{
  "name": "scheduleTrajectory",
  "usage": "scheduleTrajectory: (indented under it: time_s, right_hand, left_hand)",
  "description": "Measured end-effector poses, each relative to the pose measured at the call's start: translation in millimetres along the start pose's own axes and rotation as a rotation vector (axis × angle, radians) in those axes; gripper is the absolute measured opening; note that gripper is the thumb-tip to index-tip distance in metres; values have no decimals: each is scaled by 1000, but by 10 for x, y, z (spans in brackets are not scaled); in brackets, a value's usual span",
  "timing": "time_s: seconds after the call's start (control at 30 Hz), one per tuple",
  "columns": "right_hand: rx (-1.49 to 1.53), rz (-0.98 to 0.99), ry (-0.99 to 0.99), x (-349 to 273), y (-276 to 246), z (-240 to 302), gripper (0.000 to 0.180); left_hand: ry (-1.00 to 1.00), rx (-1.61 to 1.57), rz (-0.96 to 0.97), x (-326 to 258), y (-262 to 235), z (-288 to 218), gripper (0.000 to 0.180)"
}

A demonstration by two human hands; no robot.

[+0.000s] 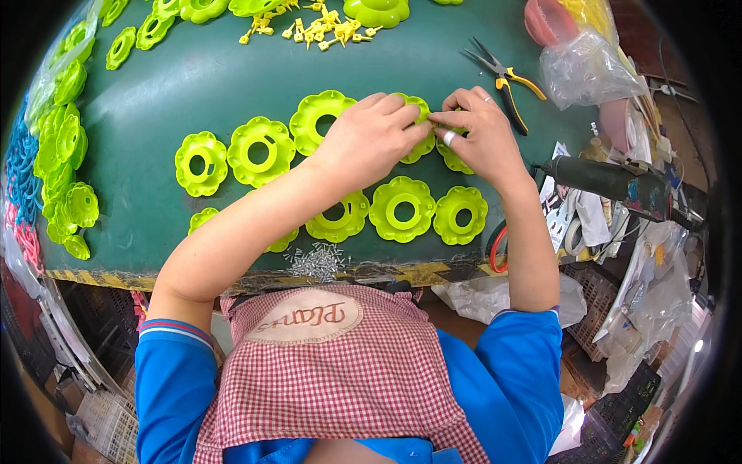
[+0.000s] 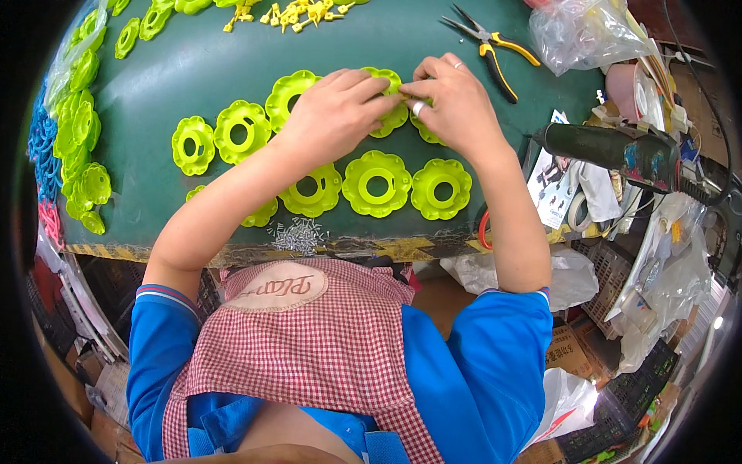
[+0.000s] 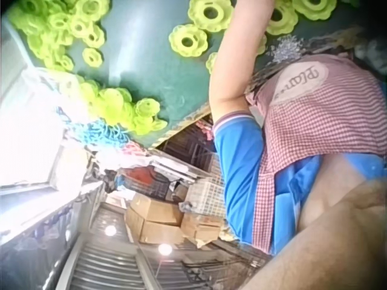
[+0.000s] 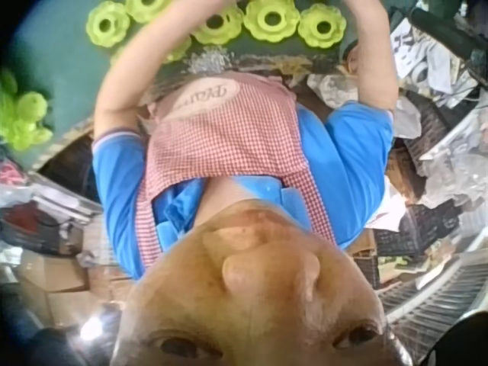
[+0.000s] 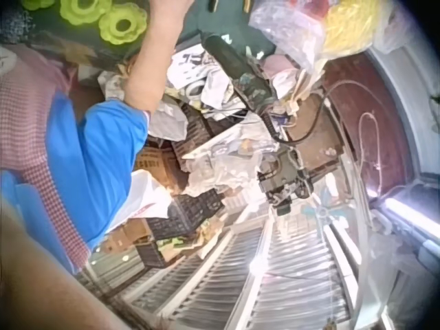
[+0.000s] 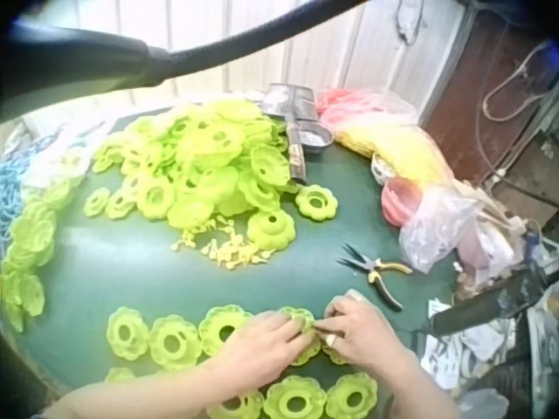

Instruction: The person assembles green flower-shaped plastic pieces on a table. They insert small yellow plastic stems into the center of each piece and use a hot glue gun to secure them. The person repeatedly arranges the pieces, applies glue, and inserts stems throughout the clip.

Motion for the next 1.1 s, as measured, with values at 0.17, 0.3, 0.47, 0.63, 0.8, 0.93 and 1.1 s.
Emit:
scheduleTrajectory:
  time_s: [0.17, 0.3, 0.47, 0.63, 0.8, 0.93, 1.1]
  right_hand:
    - [258, -194, 258, 123, -270, -325, 19]
    - [159, -134, 82, 577, 1, -187, 18]
    - [-30, -235, -156, 1200, 254, 124, 22]
    - [-89, -62, -63, 1098, 301, 146, 18]
    - [-17, -90, -210, 1078, 255, 178, 19]
    - [0, -11, -93, 967, 283, -65, 23]
    - [27, -192, -165, 1095, 180, 61, 21]
  left_hand:
    - [38, -89, -152, 46, -208, 3, 32]
    - [-348, 195, 39, 145, -323, 915, 25]
    - [-244, 186, -116, 211, -488, 1259, 9]
    - [-167, 162, -117, 50, -498, 1161, 9]
    - [-382, 64, 109, 220, -369, 1072, 11]
    - [-121, 10, 95, 191, -345, 953, 13]
    - [-217, -52, 196, 155, -186, 1043, 14]
Point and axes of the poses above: each hand's wrist, its own x-axis towards the middle knuckle, its own y-axis out of the palm, z = x × y, the point moved 10 cm from there along x, towards the middle knuckle, and after that the axes turned 13 degrees about -x, right-handed, at the moved point
